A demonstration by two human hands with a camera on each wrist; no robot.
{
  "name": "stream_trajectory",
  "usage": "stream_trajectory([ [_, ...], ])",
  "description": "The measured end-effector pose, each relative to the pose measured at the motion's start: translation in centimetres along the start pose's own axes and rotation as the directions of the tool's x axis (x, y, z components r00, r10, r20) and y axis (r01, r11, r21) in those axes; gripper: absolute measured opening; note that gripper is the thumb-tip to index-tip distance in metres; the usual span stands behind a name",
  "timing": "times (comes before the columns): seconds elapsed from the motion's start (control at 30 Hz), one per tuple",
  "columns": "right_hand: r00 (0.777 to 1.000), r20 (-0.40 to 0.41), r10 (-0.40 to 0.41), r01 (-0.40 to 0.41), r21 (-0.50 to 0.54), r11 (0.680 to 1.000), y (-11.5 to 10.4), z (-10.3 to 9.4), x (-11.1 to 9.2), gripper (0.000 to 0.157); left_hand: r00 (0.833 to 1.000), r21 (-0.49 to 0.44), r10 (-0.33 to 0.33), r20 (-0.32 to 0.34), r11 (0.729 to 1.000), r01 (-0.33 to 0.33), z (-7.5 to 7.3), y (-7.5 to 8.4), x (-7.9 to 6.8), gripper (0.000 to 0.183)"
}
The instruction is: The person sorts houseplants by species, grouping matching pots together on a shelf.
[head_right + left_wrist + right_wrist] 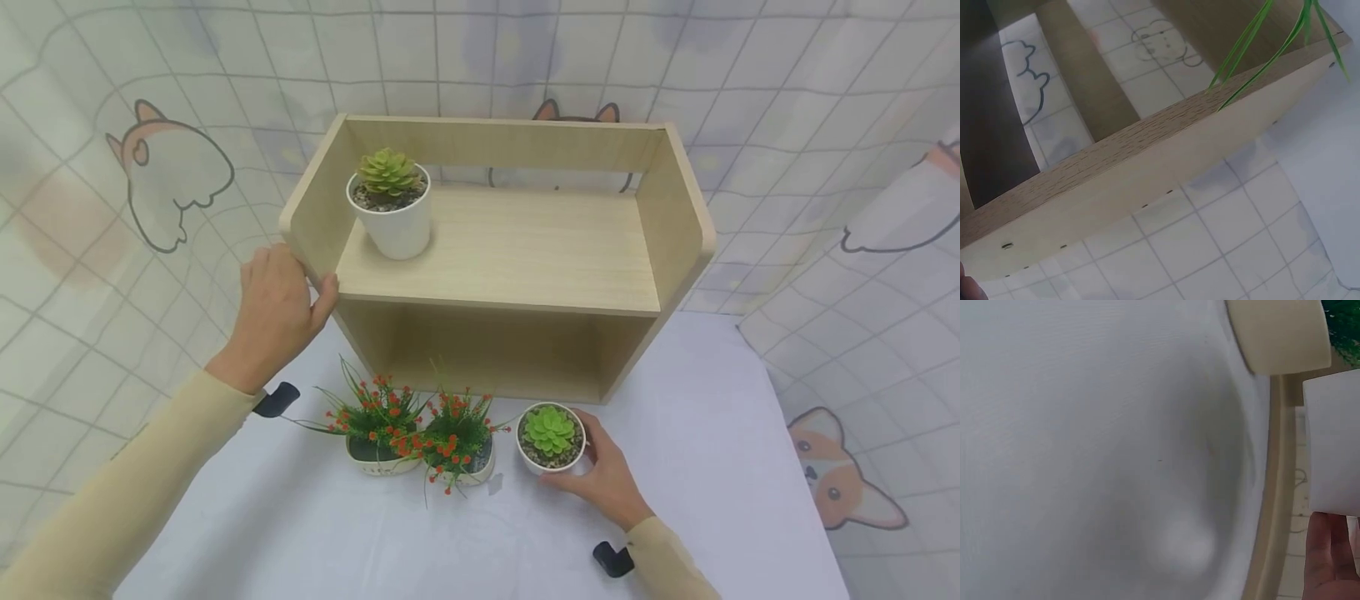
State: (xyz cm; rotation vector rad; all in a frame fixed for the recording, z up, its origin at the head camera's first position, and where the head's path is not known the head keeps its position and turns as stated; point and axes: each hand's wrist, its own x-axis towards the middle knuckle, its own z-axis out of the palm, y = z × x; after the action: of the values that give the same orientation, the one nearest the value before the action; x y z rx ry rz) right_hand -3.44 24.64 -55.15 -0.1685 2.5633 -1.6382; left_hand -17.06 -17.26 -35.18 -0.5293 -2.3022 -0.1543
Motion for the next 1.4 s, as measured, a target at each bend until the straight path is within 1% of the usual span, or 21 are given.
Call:
stream_trajectory([
  [0.17, 1.0, 0.002, -0.028, 0.028, 0.036, 0.999, -1.0, -0.6, 0.0, 0.097, 1.0, -0.014, -0.009, 0.008, 1.0, 0.009, 0.0, 0.0, 0.1, 0.031],
  [0.37, 0.994, 0.037, -0.1, 0.098, 0.071, 0.993, -2.3, -1.2, 0.1, 0.096, 1.0, -0.019, -0.01, 0.006, 1.0, 0.01, 0.1, -0.1, 0.0, 0.031],
  [0.57, 0.992, 0.074, -0.1, 0.095, 0.072, 0.993, -4.1, -2.0, 0.0, 0.096, 1.0, -0.025, -0.013, 0.022, 1.0, 0.014, 0.0, -0.1, 0.0, 0.031],
  [0.63, 0.99, 0.085, -0.111, 0.106, 0.062, 0.992, -4.8, -2.3, 0.0, 0.096, 1.0, -0.027, -0.011, 0.019, 1.0, 0.011, 0.0, -0.1, -0.1, 0.031],
  [0.8, 0.984, 0.099, -0.15, 0.146, 0.048, 0.988, -6.6, -3.1, 0.1, 0.098, 1.0, -0.028, -0.011, 0.014, 1.0, 0.011, 0.0, -0.1, 0.0, 0.031],
  [1.0, 0.969, 0.104, -0.224, 0.216, 0.083, 0.973, -8.8, -4.2, 0.5, 0.101, 1.0, -0.024, -0.012, 0.009, 1.0, 0.012, 0.1, -0.2, -0.1, 0.032],
  [1.07, 0.967, 0.104, -0.233, 0.224, 0.087, 0.971, -9.5, -4.5, 0.6, 0.102, 1.0, -0.021, -0.01, 0.008, 1.0, 0.01, 0.2, -0.2, -0.1, 0.032],
  [1.23, 0.971, 0.102, -0.215, 0.209, 0.065, 0.976, -11.1, -5.2, 1.0, 0.105, 1.0, -0.02, -0.01, 0.002, 1.0, 0.01, 0.2, -0.2, -0.1, 0.032],
  [1.4, 0.966, 0.1, -0.239, 0.236, 0.043, 0.971, -12.8, -6.0, 1.3, 0.105, 1.0, -0.027, -0.012, -0.007, 1.0, 0.012, 0.3, -0.1, -0.1, 0.031],
])
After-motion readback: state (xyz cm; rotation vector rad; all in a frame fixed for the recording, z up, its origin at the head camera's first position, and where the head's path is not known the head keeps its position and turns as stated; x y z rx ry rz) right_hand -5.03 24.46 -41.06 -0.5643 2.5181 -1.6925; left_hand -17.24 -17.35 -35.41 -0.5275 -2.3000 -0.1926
